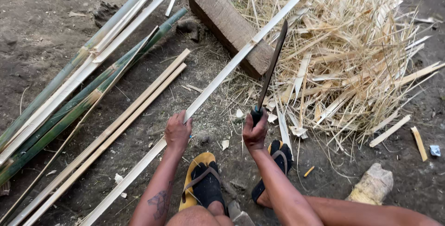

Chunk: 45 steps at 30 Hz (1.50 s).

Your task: The person uses a machete to split long bamboo poles into thinner strips. They repeatedly strike the bamboo against a wooden block to separate the material and then place the finished strips on the ground.

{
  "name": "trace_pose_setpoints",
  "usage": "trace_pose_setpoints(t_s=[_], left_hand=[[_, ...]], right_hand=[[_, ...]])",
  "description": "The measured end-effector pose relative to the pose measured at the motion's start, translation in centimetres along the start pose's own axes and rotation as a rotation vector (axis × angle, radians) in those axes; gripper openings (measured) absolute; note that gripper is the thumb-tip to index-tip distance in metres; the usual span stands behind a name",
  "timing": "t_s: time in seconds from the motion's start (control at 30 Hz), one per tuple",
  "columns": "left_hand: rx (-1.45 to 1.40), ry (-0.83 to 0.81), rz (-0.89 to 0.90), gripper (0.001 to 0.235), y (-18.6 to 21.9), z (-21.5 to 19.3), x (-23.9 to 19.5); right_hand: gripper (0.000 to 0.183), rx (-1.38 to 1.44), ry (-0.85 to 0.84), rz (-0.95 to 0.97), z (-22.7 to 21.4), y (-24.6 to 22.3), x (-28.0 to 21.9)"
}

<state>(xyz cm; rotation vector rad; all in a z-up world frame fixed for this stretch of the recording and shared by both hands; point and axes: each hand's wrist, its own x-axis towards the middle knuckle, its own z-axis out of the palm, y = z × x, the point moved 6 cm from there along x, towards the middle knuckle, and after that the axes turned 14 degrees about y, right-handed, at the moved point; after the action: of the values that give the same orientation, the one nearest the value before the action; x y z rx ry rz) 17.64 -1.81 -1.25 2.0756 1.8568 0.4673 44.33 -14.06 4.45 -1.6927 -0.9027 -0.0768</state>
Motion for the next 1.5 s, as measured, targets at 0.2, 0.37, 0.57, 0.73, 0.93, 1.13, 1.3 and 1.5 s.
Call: trace_pose_setpoints(t_s=[0.2,0.37,0.57,0.73,0.93,1.13,1.3,1.5], left_hand=[[-0.014,0.024,-0.016,0.034,-0.2,0.1,0.5],[-0.032,0.051,0.008,0.037,-0.5,0.0,0.0],[-0.018,0.088,0.065,0.034,1.0,-0.9,1.1],[-0.012,-0.032,-0.012,0.039,4.4,-0.3,3.7],[-0.408,0.277,0.268,0.052,9.4,-4.9,4.4],[0.069,0.025,0.159,0.094,-1.1,-11.0,-2.2],[0.323,-0.107,-0.234,0.032,-11.2,-12.0,-6.5],[0.114,0.010,-0.021,0.025,-2.1,-4.4,0.1]], right_hand=[[0.047,0.099,-0.077,-0.245,1.0,-1.7,1.4],[0.044,-0.334,-0.379,0.551,2.5,4.0,0.7],[0.038,-0.183,-0.235,0.711,2.0,3.6,1.0],[0.037,-0.107,-0.065,0.400,2.0,0.3,1.7],[0.048,-0.321,-0.386,0.557,3.2,4.3,0.8],[0.046,-0.424,-0.457,0.531,2.1,8.0,-0.9],[0.049,-0.368,-0.397,0.470,2.1,3.9,-3.0],[0.044,-0.330,-0.553,0.265,2.9,-2.8,-1.3]])
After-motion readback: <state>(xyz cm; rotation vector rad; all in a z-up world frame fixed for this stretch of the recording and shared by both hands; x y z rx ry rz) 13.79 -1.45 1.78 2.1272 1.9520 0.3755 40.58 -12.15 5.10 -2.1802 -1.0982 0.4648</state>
